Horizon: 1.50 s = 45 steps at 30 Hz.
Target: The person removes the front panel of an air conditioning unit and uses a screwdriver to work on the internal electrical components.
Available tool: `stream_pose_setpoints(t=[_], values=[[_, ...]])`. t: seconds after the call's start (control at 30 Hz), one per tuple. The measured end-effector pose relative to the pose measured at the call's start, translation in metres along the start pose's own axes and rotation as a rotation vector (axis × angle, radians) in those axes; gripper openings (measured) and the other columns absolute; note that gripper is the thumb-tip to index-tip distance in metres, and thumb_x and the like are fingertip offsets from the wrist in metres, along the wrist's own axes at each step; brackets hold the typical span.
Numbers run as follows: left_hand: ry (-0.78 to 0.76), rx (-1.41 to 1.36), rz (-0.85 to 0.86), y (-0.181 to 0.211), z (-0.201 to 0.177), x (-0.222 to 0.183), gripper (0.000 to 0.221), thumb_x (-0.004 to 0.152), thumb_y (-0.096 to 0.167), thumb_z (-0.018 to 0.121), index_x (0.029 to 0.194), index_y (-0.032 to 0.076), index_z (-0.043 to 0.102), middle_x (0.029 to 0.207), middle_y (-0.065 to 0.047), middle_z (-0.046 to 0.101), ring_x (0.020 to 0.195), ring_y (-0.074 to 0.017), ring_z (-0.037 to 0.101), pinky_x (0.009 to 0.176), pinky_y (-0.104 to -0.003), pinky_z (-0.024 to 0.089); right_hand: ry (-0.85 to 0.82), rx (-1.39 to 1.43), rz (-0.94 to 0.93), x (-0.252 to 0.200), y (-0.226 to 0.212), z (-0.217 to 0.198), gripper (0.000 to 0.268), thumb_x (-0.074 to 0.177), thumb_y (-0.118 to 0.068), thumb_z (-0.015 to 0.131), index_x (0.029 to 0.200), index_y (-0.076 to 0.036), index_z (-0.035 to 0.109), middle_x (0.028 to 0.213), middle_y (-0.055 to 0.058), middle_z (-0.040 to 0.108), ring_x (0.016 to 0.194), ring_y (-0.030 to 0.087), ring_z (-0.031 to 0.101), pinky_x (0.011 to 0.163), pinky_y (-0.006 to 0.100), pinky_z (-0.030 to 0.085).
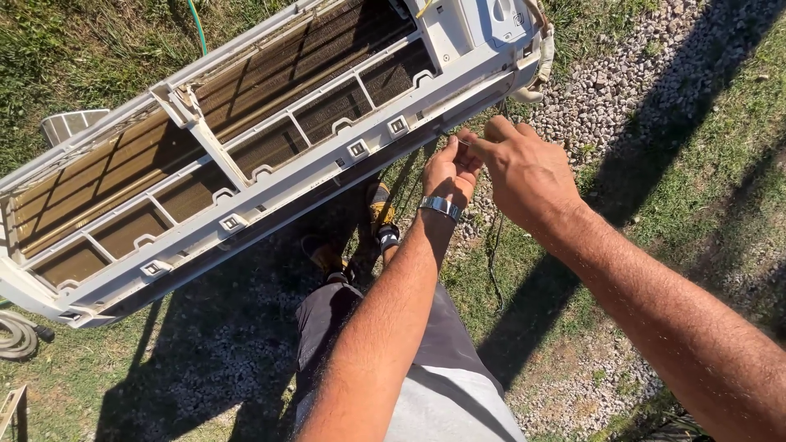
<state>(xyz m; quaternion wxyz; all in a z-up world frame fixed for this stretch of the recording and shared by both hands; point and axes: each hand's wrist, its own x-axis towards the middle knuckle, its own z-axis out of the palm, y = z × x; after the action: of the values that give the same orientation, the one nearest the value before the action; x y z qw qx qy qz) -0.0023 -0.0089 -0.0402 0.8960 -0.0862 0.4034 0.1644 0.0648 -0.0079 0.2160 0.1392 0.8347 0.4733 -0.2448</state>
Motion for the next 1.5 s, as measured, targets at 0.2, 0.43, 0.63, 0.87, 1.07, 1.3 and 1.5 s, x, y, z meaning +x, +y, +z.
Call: stream_pose_setpoints(t=[0.2,0.43,0.63,0.87,1.07,1.3,1.5], values=[[-0.045,0.043,-0.022,0.0,-0.004,-0.007,0.027,0.107,0.021,0.06,0.122,0.001,0.069,0.105,-0.019,0.076,0.089,-0.0268,0.078,0.084,-0.042,0.067,-0.029,0.058,0.05,0.001,0.016,0.024,0.025,0.098,-0.031,0.056,0.103,-0.011,0.07,0.094,0.009,0.068,0.076,0.032,0.077,0.062,0.046,0.065],[-0.063,0.043,-0.071,-0.003,-0.02,0.0,0.031,0.11,0.024,0.052,0.123,0.001,0.069,0.107,-0.018,0.077,0.093,-0.0283,0.078,0.087,-0.046,0.068,0.011,0.107,0.09,-0.007,0.011,0.006,0.03,0.103,-0.026,0.05,0.105,-0.009,0.074,0.095,0.012,0.068,0.078,0.03,0.076,0.067,0.043,0.064],[-0.025,0.119,-0.056,0.005,-0.014,-0.005,0.027,0.109,0.026,0.053,0.114,0.005,0.07,0.102,-0.015,0.078,0.088,-0.0265,0.078,0.082,-0.042,0.068,0.049,0.104,0.077,-0.004,0.014,0.013,0.028,0.102,-0.024,0.051,0.105,-0.01,0.075,0.096,0.011,0.069,0.078,0.028,0.075,0.068,0.042,0.064],[0.311,1.832,0.513,0.046,-0.029,0.017,0.034,0.1,0.031,0.056,0.129,0.018,0.067,0.111,-0.011,0.077,0.101,-0.0304,0.076,0.079,-0.047,0.065,0.092,0.154,0.091,-0.014,0.011,0.001,0.024,0.101,-0.023,0.057,0.112,-0.012,0.075,0.102,0.011,0.07,0.083,0.03,0.076,0.071,0.044,0.063],[0.126,2.306,0.503,0.054,-0.022,0.016,0.029,0.098,0.03,0.05,0.114,0.028,0.074,0.091,-0.009,0.078,0.088,-0.0368,0.077,0.079,-0.053,0.061,0.063,0.263,0.16,-0.019,0.02,0.016,0.029,0.099,-0.026,0.056,0.12,-0.016,0.073,0.11,0.012,0.068,0.084,0.037,0.075,0.074,0.051,0.062],[0.177,2.271,0.457,0.047,-0.002,0.004,0.02,0.096,0.028,0.054,0.104,0.016,0.068,0.083,-0.014,0.077,0.087,-0.0381,0.077,0.076,-0.052,0.061,0.06,0.3,0.192,-0.022,0.022,0.02,0.028,0.099,-0.025,0.055,0.12,-0.017,0.072,0.111,0.011,0.068,0.084,0.038,0.075,0.076,0.051,0.062],[0.22,2.109,0.416,0.048,0.016,0.0,0.018,0.094,0.023,0.059,0.1,0.009,0.068,0.087,-0.02,0.077,0.089,-0.0412,0.077,0.074,-0.052,0.061,0.059,0.309,0.19,-0.023,0.025,0.018,0.029,0.1,-0.024,0.056,0.123,-0.019,0.073,0.112,0.011,0.068,0.083,0.035,0.076,0.076,0.05,0.062]])
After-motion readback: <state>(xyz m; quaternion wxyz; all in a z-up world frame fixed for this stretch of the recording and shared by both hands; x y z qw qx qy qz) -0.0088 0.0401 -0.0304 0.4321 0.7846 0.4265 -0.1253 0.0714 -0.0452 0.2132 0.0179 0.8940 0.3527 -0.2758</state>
